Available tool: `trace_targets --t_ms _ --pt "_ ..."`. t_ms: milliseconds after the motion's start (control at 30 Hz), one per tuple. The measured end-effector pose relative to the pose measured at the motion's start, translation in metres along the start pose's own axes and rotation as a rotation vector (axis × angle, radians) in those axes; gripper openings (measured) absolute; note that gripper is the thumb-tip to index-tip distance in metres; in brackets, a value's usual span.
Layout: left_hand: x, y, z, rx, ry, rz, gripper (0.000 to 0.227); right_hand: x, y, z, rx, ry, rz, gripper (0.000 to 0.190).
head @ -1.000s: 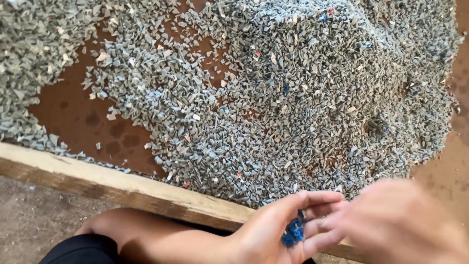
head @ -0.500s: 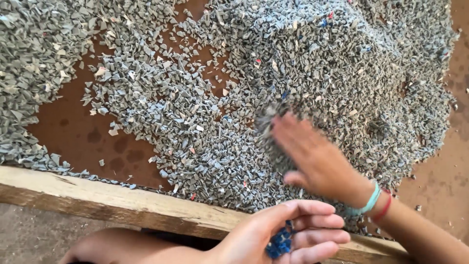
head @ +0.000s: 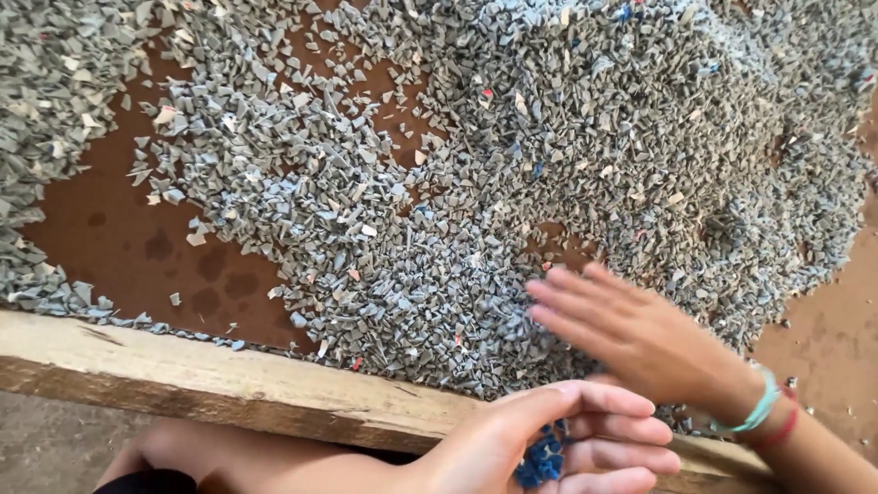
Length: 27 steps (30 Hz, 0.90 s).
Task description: The person sits on the floor and uses their hands to sift through a large pile of shredded plastic flakes on a wooden tray. They pick out small blue plastic pieces from the mixture and hold them in their left hand.
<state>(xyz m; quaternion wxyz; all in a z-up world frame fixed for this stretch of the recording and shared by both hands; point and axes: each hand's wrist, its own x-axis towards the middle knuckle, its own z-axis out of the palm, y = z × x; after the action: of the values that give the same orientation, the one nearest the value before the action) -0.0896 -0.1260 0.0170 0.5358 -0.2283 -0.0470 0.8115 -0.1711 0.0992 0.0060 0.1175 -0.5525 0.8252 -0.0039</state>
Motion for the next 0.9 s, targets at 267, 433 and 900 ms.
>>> trace_targets --t_ms 267,433,900 --pt "0.007 -0.012 -0.018 0.256 -0.15 0.007 0.05 -0.007 0.02 0.014 0.098 0.126 0.077 0.074" --pt "0.006 -0.01 -0.008 0.276 -0.082 -0.066 0.047 0.051 -0.01 -0.003 0.09 0.049 -0.062 0.082" --pt "0.012 -0.013 -0.01 0.325 -0.122 -0.034 0.042 0.051 -0.014 0.002 -0.024 -0.037 0.116 0.093"
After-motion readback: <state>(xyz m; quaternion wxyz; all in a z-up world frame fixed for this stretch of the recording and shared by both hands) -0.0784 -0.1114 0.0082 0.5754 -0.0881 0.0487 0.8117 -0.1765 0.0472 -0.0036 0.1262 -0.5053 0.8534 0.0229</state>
